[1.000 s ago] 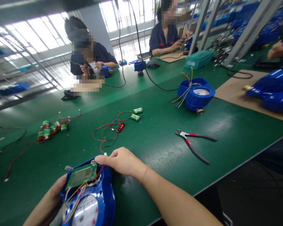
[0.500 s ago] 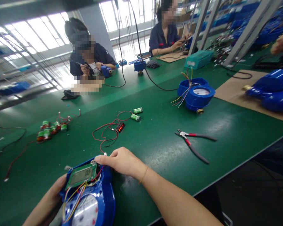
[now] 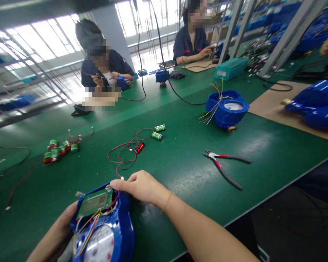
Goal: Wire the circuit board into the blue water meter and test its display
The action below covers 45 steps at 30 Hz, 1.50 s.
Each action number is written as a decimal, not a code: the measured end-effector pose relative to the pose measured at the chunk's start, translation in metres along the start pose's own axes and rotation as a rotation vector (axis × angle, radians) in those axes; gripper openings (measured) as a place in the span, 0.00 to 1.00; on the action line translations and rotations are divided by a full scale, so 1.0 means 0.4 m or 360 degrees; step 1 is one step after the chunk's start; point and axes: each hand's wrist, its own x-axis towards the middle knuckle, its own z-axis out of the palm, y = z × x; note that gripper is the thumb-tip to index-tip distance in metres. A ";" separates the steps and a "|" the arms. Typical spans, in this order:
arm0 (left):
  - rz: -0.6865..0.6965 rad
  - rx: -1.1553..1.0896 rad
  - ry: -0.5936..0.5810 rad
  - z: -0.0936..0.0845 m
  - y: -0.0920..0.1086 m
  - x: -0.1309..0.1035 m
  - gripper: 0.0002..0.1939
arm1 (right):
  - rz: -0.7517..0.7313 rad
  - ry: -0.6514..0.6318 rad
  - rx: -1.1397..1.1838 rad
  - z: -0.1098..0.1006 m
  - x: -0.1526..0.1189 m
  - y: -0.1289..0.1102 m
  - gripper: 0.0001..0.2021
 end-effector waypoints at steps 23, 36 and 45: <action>0.0042 -0.0054 -0.0029 0.014 0.014 -0.010 0.28 | 0.0018 0.0001 -0.0029 -0.002 -0.003 -0.006 0.31; 0.0083 0.0009 -0.0045 0.003 0.005 0.004 0.27 | 0.0040 -0.0009 -0.0030 -0.001 -0.002 -0.006 0.31; 0.0062 0.0040 -0.0043 0.002 0.009 -0.003 0.28 | 0.0035 0.0001 -0.0050 0.000 0.000 -0.007 0.31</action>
